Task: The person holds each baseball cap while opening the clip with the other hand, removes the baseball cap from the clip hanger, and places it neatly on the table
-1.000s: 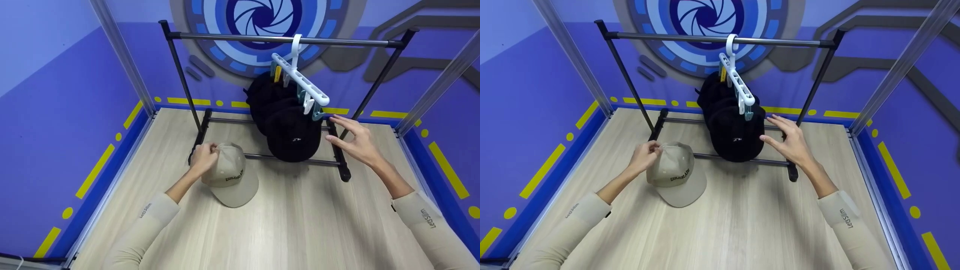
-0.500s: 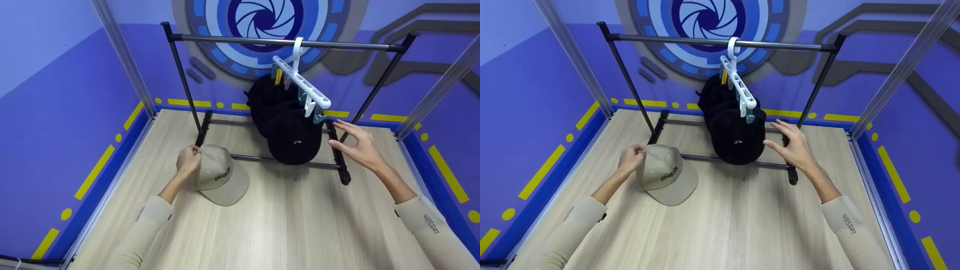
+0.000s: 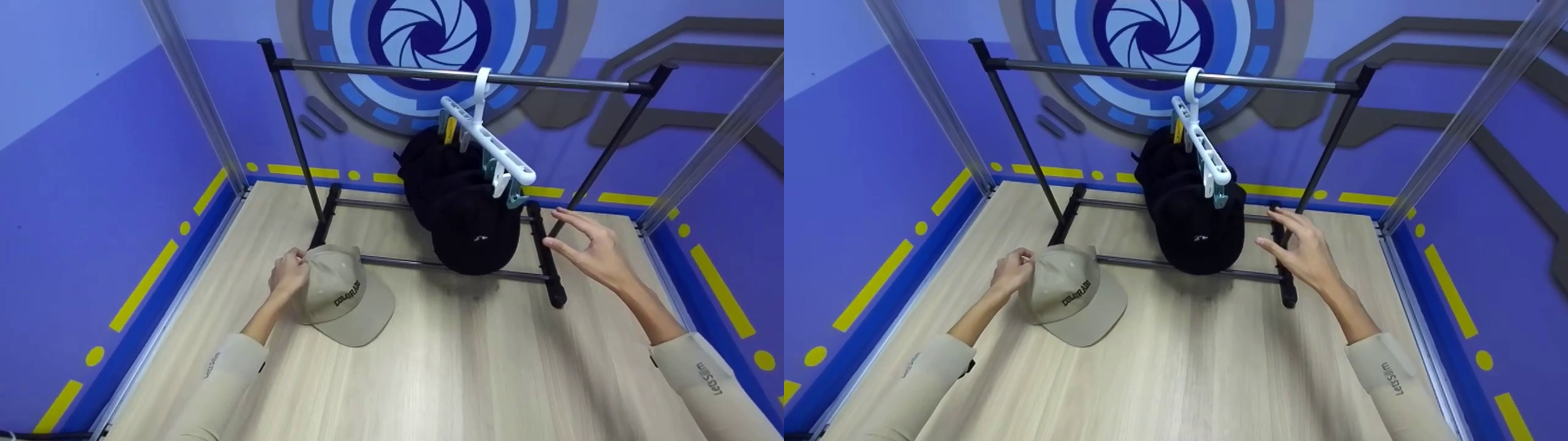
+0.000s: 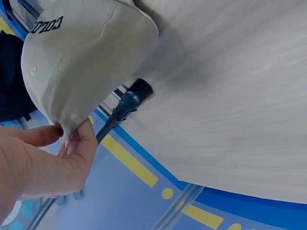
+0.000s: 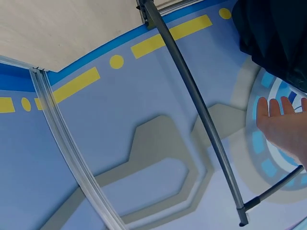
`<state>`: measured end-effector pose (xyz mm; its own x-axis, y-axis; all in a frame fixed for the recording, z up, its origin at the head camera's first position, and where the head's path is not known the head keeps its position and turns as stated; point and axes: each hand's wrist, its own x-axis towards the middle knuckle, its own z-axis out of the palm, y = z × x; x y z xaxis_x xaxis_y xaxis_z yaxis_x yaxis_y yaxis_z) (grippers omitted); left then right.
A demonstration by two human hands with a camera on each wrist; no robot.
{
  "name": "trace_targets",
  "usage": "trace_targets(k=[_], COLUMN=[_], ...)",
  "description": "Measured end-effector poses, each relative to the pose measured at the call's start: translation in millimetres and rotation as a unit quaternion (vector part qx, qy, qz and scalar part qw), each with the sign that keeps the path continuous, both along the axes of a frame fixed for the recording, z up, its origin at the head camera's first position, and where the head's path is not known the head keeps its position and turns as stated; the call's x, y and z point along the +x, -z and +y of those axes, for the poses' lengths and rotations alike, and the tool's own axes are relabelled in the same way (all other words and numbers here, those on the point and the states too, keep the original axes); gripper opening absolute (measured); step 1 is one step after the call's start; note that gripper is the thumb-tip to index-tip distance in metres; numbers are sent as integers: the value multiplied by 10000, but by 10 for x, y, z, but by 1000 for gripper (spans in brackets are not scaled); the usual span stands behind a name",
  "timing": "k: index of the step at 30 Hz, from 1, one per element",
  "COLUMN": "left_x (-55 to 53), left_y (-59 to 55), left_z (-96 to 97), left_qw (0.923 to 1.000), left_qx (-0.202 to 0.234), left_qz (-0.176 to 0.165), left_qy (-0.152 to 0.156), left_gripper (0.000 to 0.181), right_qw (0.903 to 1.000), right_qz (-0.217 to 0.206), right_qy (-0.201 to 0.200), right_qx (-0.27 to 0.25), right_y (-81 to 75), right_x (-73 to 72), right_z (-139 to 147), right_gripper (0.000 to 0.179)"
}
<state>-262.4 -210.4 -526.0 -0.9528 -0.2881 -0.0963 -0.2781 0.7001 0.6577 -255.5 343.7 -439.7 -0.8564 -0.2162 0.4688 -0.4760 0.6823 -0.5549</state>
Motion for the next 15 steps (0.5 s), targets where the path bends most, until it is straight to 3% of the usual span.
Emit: trace_targets(k=[8, 15], left_x=[13, -16], left_y=[50, 44], left_z=[-68, -89], left_qw=[9995, 9994], left_qx=[-3, -61], left_qz=[-263, -137], left_qy=[146, 300], left_gripper=[33, 35], right_qw=[9991, 9989], right_qz=[-411, -470], right_qy=[-52, -33], right_qx=[-15, -38], right_y=[87, 99], right_x=[30, 27], right_z=[30, 30], right_gripper=[58, 58])
